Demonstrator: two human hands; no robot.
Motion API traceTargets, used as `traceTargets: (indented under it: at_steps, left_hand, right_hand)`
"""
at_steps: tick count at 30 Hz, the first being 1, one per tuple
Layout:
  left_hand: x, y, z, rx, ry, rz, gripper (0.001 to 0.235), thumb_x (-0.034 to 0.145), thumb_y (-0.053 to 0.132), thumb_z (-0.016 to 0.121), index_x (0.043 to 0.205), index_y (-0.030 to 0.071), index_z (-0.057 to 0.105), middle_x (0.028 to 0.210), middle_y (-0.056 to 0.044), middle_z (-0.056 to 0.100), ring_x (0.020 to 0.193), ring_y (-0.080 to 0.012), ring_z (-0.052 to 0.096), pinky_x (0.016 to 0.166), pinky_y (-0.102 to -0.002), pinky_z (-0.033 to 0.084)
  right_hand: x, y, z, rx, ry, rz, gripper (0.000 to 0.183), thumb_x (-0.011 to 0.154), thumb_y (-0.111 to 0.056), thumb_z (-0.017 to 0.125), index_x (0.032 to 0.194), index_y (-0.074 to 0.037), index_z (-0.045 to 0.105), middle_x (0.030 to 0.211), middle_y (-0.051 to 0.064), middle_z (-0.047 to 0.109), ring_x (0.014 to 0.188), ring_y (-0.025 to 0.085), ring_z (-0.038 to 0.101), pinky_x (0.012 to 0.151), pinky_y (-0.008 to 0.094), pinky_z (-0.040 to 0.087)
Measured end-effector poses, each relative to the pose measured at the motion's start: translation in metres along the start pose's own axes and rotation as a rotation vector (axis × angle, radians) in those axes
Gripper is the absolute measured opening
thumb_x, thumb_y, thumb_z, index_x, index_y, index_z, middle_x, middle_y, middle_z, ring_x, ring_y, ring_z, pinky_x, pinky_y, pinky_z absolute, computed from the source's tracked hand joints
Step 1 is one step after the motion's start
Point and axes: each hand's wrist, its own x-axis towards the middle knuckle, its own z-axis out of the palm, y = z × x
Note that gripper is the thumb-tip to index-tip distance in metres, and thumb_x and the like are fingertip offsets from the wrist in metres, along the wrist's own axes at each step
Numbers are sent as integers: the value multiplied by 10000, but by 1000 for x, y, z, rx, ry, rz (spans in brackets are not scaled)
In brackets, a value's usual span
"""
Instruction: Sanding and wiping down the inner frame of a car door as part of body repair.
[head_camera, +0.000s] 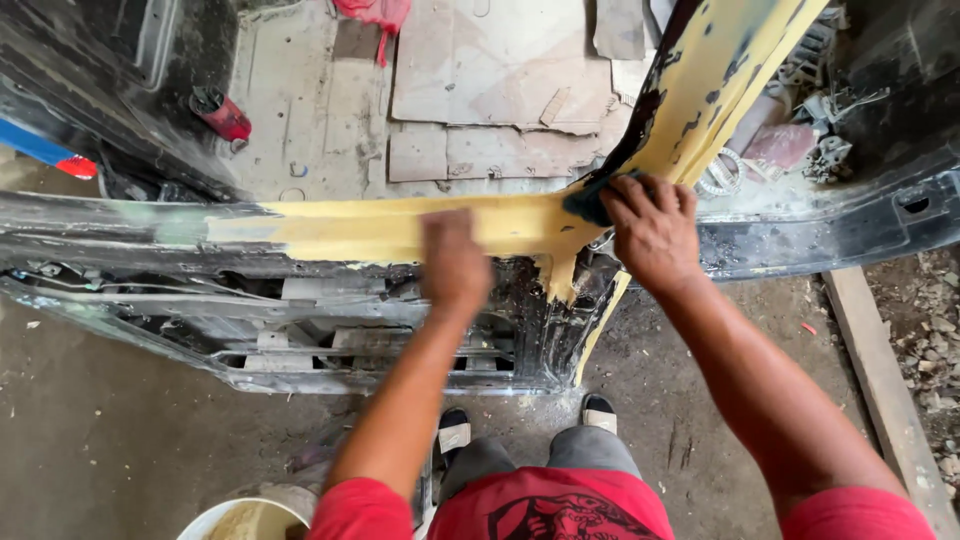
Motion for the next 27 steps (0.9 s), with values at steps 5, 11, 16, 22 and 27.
traceTargets:
  at_steps: [5, 11, 16, 22, 27]
  left_hand:
    - [4, 45, 17, -137, -192, 88, 359, 982, 99, 480, 1296, 18, 633, 1382, -199, 612, 1321, -367, 545, 1163, -492, 421]
    - [-7, -69, -53, 96, -133, -120, 352, 1010, 57, 480, 1331, 53, 626, 1320, -187, 626, 1236, -385, 565, 1049, -514, 445]
    - [-3, 23, 1, -121, -15, -243, 445, 893, -9, 486, 1309, 56, 630, 1280, -199, 630, 1264, -391, 563, 1074, -455, 445]
    - [1, -24, -46, -48, -127, -22, 395, 922, 8, 528, 1287, 90, 657, 1309, -124, 654, 1211, -332, 616, 1023, -447, 493]
    - [7, 10, -27, -196, 1, -360, 340, 956, -8, 513, 1258, 21, 667, 1283, -189, 624, 1195, -321, 606, 991, -441, 515]
  right_hand:
    - [5, -17, 3, 128, 35, 24, 355, 903, -131, 632, 1246, -174, 711, 1348, -5, 656, 1274, 246, 559, 1083, 447, 364]
    - [-1, -18, 12, 126, 17, 25, 350, 896, -140, 646, 1237, -178, 713, 1332, -13, 663, 1255, 234, 564, 1055, 444, 355]
    - [3, -28, 11, 172, 40, 22, 325, 916, -146, 650, 1237, -172, 697, 1329, -28, 664, 1274, 216, 574, 1078, 449, 351]
    - [5, -31, 8, 167, 22, 37, 378, 867, -129, 654, 1238, -178, 711, 1309, -15, 671, 1243, 233, 570, 1059, 449, 352]
    - [4, -33, 10, 202, 35, 75, 385, 844, -112, 651, 1217, -190, 709, 1292, -27, 671, 1236, 226, 578, 1059, 441, 356]
